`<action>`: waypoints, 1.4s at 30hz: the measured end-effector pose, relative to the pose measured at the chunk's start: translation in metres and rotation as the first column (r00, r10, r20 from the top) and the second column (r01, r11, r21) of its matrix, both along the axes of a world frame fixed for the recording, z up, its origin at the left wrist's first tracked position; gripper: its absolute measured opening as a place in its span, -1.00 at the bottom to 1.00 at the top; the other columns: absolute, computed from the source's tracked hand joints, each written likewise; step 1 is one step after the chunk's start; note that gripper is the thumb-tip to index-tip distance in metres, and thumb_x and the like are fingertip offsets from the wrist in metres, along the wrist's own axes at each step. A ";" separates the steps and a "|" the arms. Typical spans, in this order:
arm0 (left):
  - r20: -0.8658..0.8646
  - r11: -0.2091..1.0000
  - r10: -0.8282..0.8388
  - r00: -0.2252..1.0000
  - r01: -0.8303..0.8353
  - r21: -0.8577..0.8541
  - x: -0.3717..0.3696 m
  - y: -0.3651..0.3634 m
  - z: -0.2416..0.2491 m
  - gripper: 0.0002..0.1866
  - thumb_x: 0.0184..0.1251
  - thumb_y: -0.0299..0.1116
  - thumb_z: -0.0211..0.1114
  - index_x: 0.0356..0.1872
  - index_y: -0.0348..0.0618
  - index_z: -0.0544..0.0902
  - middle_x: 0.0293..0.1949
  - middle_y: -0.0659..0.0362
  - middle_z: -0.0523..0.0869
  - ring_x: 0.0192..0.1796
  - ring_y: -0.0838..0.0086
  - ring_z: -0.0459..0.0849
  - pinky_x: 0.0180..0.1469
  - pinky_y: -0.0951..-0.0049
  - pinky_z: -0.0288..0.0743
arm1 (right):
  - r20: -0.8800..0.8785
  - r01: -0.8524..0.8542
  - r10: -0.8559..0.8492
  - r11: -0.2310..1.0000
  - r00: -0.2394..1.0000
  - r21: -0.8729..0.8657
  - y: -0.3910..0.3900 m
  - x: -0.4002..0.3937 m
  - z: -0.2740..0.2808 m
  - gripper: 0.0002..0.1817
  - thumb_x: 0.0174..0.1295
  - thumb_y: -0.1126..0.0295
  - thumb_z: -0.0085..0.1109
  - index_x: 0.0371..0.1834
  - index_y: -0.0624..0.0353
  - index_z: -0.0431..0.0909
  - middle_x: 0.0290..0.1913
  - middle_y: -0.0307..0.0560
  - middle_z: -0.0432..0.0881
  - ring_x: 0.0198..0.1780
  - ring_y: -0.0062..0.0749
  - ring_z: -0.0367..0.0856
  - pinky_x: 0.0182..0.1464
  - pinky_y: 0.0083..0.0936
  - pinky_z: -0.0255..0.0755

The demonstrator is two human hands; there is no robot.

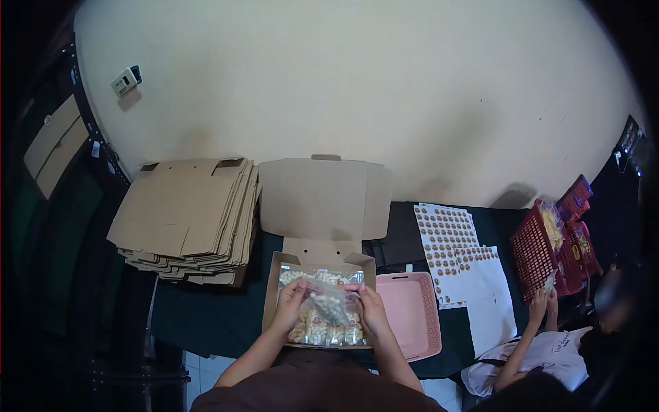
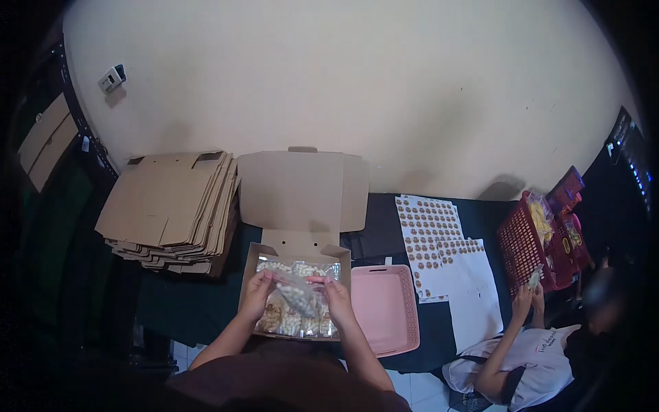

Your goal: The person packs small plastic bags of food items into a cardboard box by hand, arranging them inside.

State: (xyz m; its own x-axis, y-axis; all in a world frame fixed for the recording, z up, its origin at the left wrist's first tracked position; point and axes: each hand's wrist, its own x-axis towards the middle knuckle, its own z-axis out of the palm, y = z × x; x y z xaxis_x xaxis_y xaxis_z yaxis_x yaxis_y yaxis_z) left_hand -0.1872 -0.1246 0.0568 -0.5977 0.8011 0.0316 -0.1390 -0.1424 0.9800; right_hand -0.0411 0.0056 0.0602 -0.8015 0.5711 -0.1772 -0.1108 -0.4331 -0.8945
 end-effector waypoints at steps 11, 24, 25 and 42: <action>-0.005 0.986 -0.106 0.994 0.106 0.129 0.001 0.008 -0.020 -0.63 0.45 -0.13 -0.20 -0.07 -0.22 0.42 -0.06 0.05 0.55 0.05 0.37 0.49 0.16 0.41 0.28 | -0.225 -0.538 0.489 0.749 0.843 -0.387 -0.014 0.010 -0.100 -0.50 0.36 0.14 -0.18 0.13 0.39 0.27 0.05 0.05 0.47 -0.04 -0.29 0.55 0.08 -0.40 0.41; -0.408 0.397 -0.868 0.281 -0.098 -0.912 0.035 -0.022 -0.109 -0.07 0.00 0.06 0.30 0.38 0.29 -0.04 0.41 -0.07 -0.27 0.41 -0.15 -0.27 0.35 -0.08 -0.25 | 0.494 -0.017 -0.148 0.950 0.857 0.313 0.018 0.043 -0.131 -0.76 0.29 0.34 -0.04 -0.12 0.30 0.41 -0.45 -0.06 0.57 -0.38 -0.43 0.60 -0.39 -0.56 0.49; -0.404 0.394 -0.865 0.297 -0.097 -0.914 0.035 -0.023 -0.111 -0.07 0.00 0.10 0.29 0.38 0.32 -0.04 0.42 -0.03 -0.30 0.42 -0.08 -0.32 0.36 -0.06 -0.35 | 0.577 -0.081 -0.160 0.926 0.801 0.369 0.018 0.044 -0.134 -0.76 0.26 0.34 -0.02 -0.16 0.31 0.45 -0.51 -0.02 0.57 -0.39 -0.38 0.60 -0.39 -0.52 0.47; -0.415 0.398 -0.864 0.285 -0.119 -0.910 0.035 -0.024 -0.108 -0.04 0.02 0.17 0.23 0.39 0.26 -0.11 0.41 -0.04 -0.20 0.41 -0.12 -0.24 0.30 -0.23 -0.31 | 0.770 -0.559 -0.302 0.548 0.562 0.622 -0.014 0.041 -0.092 -0.37 0.01 0.34 0.18 0.20 0.20 0.26 0.00 0.30 0.43 0.02 0.12 0.45 0.05 -0.17 0.36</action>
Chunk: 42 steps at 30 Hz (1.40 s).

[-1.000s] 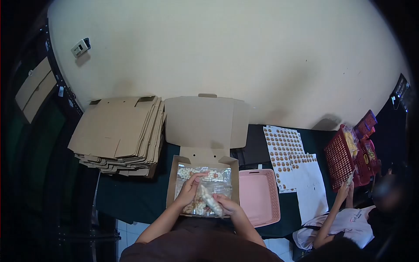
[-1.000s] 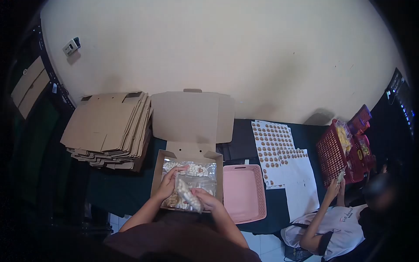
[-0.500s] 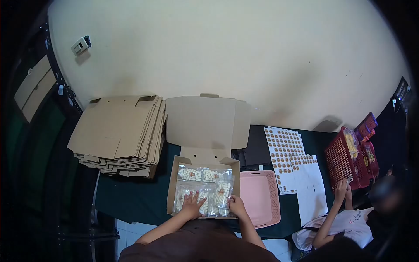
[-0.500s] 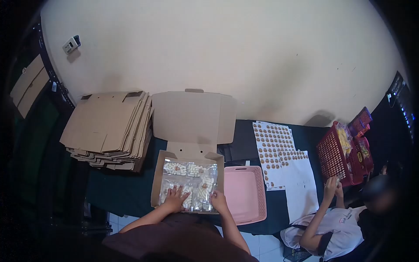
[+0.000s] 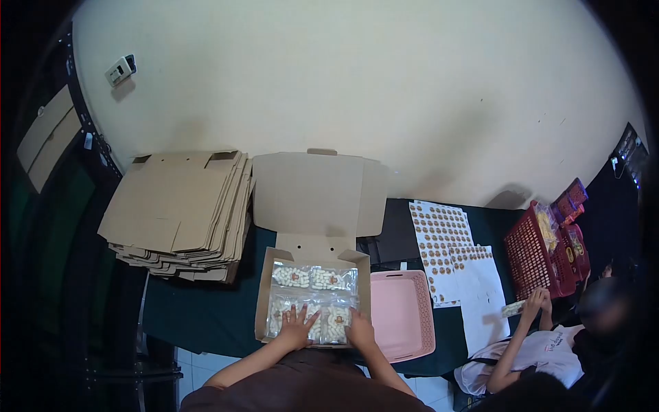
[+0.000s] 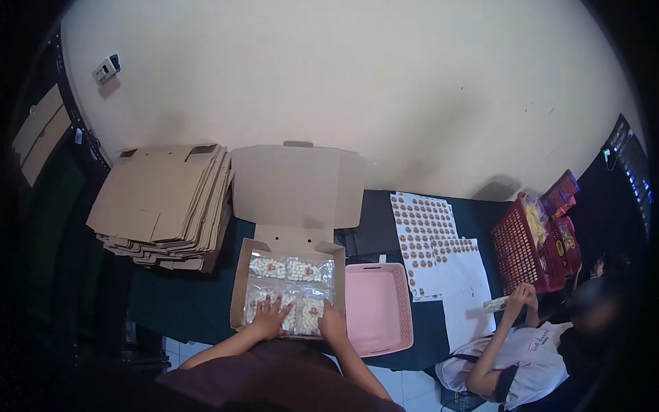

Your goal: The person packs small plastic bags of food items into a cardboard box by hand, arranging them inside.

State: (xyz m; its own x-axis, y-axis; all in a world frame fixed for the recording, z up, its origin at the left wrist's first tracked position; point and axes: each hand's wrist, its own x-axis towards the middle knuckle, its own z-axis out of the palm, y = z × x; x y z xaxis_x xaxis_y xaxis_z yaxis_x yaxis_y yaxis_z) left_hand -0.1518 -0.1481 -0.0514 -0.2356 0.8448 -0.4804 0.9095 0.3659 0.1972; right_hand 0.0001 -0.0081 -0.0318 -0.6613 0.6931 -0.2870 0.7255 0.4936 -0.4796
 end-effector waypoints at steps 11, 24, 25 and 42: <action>0.058 0.969 0.175 0.983 -0.182 0.164 -0.036 -0.025 0.015 0.13 -0.10 0.23 0.30 0.40 0.16 -0.24 0.39 -0.15 -0.25 0.40 -0.17 -0.21 0.31 -0.17 -0.19 | -0.199 -0.499 0.518 0.855 0.832 0.137 -0.014 -0.043 -0.019 -0.39 -0.06 0.10 0.31 0.09 0.06 0.39 0.07 0.14 0.37 0.14 0.04 0.29 0.16 -0.21 0.21; 0.481 0.807 0.462 0.745 -0.579 0.120 -0.037 -0.042 -0.037 0.42 -0.48 0.01 0.58 0.38 0.16 -0.35 0.32 -0.38 -0.24 0.39 -0.16 -0.21 0.30 -0.07 -0.03 | -0.165 -0.476 0.485 0.874 0.858 0.094 -0.005 -0.055 -0.024 -0.77 0.09 0.25 0.14 -0.25 0.09 0.63 -0.10 0.01 0.54 -0.01 -0.10 0.47 0.01 -0.22 0.31; 0.513 0.794 0.434 0.741 -0.584 0.171 -0.037 -0.044 -0.038 0.41 -0.49 -0.02 0.59 0.39 0.15 -0.31 0.31 -0.38 -0.17 0.38 -0.15 -0.13 0.30 -0.04 0.01 | -0.193 -0.450 0.466 0.885 0.864 0.120 -0.005 -0.059 -0.013 -0.79 0.13 0.29 0.06 -0.35 0.12 0.66 -0.22 -0.04 0.59 -0.06 -0.15 0.48 0.01 -0.26 0.28; 0.289 0.855 0.490 0.822 -0.518 0.025 -0.023 -0.044 -0.003 0.33 -0.32 0.01 0.53 0.39 0.10 -0.33 0.35 -0.26 -0.32 0.38 -0.21 -0.24 0.32 -0.08 -0.06 | -0.353 -0.467 0.444 0.884 0.824 0.021 -0.007 -0.068 -0.026 -0.76 0.10 0.25 0.12 -0.40 0.19 0.67 -0.10 0.05 0.59 0.01 -0.10 0.47 0.12 -0.25 0.26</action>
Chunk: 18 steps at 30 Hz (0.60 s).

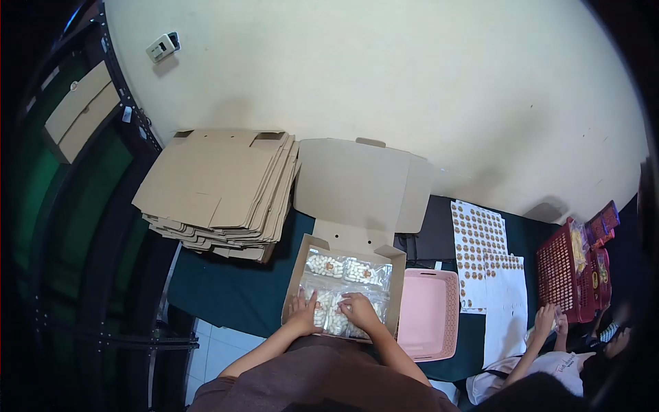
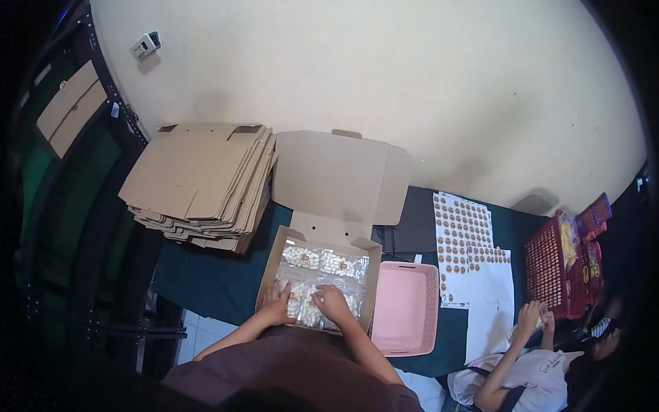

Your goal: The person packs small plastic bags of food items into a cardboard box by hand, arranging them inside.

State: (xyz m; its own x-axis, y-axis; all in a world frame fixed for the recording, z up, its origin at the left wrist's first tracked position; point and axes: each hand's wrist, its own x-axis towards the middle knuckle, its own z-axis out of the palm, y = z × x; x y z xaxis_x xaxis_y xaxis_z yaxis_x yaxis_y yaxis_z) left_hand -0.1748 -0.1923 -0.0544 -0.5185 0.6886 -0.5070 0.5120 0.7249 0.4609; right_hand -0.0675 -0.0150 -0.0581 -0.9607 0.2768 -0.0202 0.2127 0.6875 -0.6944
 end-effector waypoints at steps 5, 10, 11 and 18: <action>-0.076 0.944 -0.145 0.987 0.161 0.289 -0.001 0.015 -0.003 0.15 -0.15 0.18 0.36 0.40 0.09 -0.20 0.37 -0.20 -0.22 0.38 -0.24 -0.26 0.30 -0.17 -0.16 | -0.063 0.157 -0.147 0.971 0.987 0.183 0.004 0.006 0.008 -0.62 0.14 0.23 0.10 -0.02 0.19 0.49 0.09 0.14 0.43 0.14 -0.01 0.34 0.17 -0.24 0.22; -0.082 0.927 -0.318 0.945 0.328 0.181 -0.003 0.025 -0.015 0.07 -0.08 0.35 0.19 0.40 0.10 -0.10 0.40 -0.09 -0.24 0.40 -0.15 -0.31 0.30 -0.23 -0.30 | -0.060 0.186 -0.176 0.944 0.982 0.271 -0.005 0.014 -0.020 -0.48 0.19 0.17 0.05 0.16 0.20 0.31 0.21 0.22 0.29 0.23 0.03 0.26 0.21 -0.15 0.14; -0.072 0.924 -0.342 0.937 0.349 0.157 -0.006 0.021 -0.025 0.03 -0.09 0.36 0.18 0.39 0.14 -0.02 0.41 -0.06 -0.24 0.41 -0.12 -0.32 0.28 -0.26 -0.36 | -0.022 0.157 -0.156 0.959 0.988 0.237 -0.005 0.017 -0.024 -0.48 0.20 0.17 0.04 0.17 0.20 0.30 0.23 0.21 0.27 0.24 0.04 0.25 0.22 -0.13 0.13; -0.092 0.908 -0.297 0.951 0.311 0.283 -0.015 0.024 -0.011 -0.13 0.03 0.30 0.11 0.36 0.18 0.10 0.41 -0.07 -0.24 0.40 -0.14 -0.34 0.27 -0.29 -0.42 | -0.079 0.177 -0.165 0.968 0.983 0.177 0.004 0.018 -0.021 -0.52 0.18 0.22 0.06 0.15 0.14 0.32 0.23 0.20 0.28 0.24 0.09 0.23 0.24 -0.17 0.13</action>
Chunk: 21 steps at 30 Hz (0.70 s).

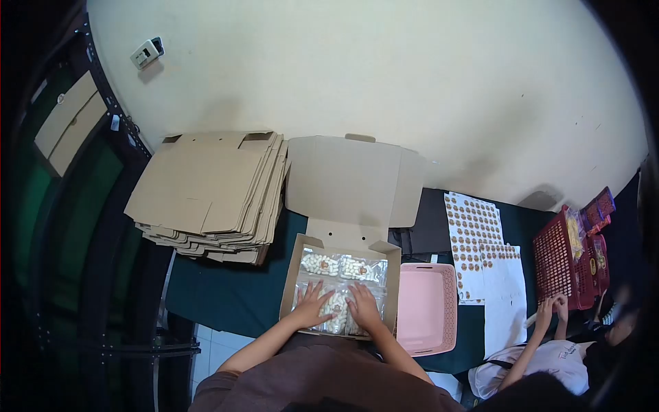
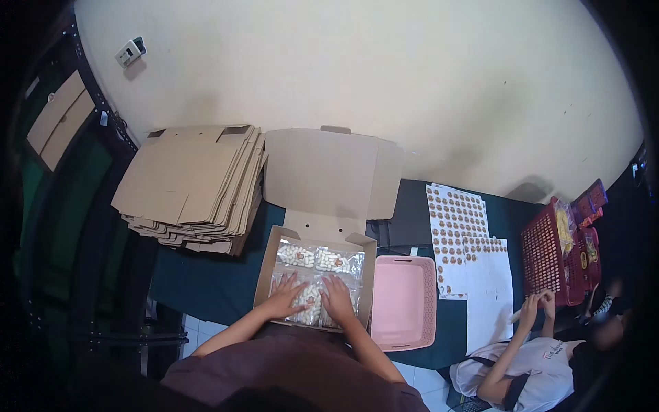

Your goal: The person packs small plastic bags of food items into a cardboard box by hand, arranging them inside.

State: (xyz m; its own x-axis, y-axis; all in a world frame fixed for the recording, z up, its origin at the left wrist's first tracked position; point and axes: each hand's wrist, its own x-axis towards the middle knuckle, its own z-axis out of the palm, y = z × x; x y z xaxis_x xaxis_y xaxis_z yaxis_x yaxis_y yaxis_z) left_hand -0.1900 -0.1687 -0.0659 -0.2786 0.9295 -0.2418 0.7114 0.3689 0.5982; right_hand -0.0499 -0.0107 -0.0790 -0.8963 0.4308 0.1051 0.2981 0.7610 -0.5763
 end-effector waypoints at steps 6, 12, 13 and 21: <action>-0.104 0.992 0.093 0.990 -0.084 0.091 -0.031 0.037 0.000 -0.34 0.23 0.04 0.05 0.32 0.05 0.16 0.42 0.03 -0.17 0.42 -0.05 -0.26 0.35 -0.10 -0.29 | 0.021 0.091 -0.092 0.995 0.996 0.039 0.025 -0.021 0.011 -0.41 0.13 0.09 0.10 0.21 0.08 0.30 0.30 0.17 0.15 0.31 0.21 0.04 0.28 0.01 -0.01; -0.124 0.983 0.163 0.979 -0.172 -0.068 -0.046 0.047 -0.018 -0.37 0.30 -0.01 -0.05 0.35 0.03 0.08 0.40 -0.01 -0.05 0.42 -0.06 -0.20 0.35 -0.11 -0.30 | 0.288 0.104 -0.120 0.992 0.950 0.068 0.032 -0.023 0.003 -0.36 0.20 -0.03 -0.07 0.34 -0.11 0.13 0.41 -0.04 -0.01 0.38 0.16 -0.06 0.31 0.14 -0.17; -0.146 0.983 0.145 0.979 -0.159 -0.088 -0.044 0.046 -0.019 -0.36 0.31 0.01 -0.08 0.36 0.03 0.07 0.40 0.00 -0.05 0.42 -0.07 -0.20 0.35 -0.11 -0.31 | 0.295 0.110 -0.125 0.992 0.947 0.068 0.031 -0.021 0.004 -0.37 0.20 -0.03 -0.07 0.33 -0.12 0.14 0.41 -0.04 0.00 0.38 0.16 -0.07 0.31 0.15 -0.17; -0.213 0.986 0.149 0.966 -0.160 -0.037 -0.035 0.039 -0.016 -0.36 0.30 0.01 -0.06 0.35 0.01 0.09 0.39 -0.02 -0.05 0.41 -0.06 -0.19 0.35 -0.12 -0.33 | 0.248 0.119 -0.138 0.989 0.959 0.092 0.027 -0.020 0.003 -0.40 0.20 0.01 -0.05 0.31 -0.07 0.19 0.38 -0.02 0.06 0.34 0.13 0.03 0.30 0.07 -0.10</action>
State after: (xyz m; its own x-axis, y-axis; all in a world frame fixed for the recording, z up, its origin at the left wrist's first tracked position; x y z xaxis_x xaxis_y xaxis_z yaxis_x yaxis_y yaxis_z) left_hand -0.2250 -0.1297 -0.0820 -0.4673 0.8586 -0.2109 0.7503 0.5113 0.4192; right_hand -0.0694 0.0165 -0.0758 -0.8354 0.5436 -0.0813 0.5248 0.7449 -0.4119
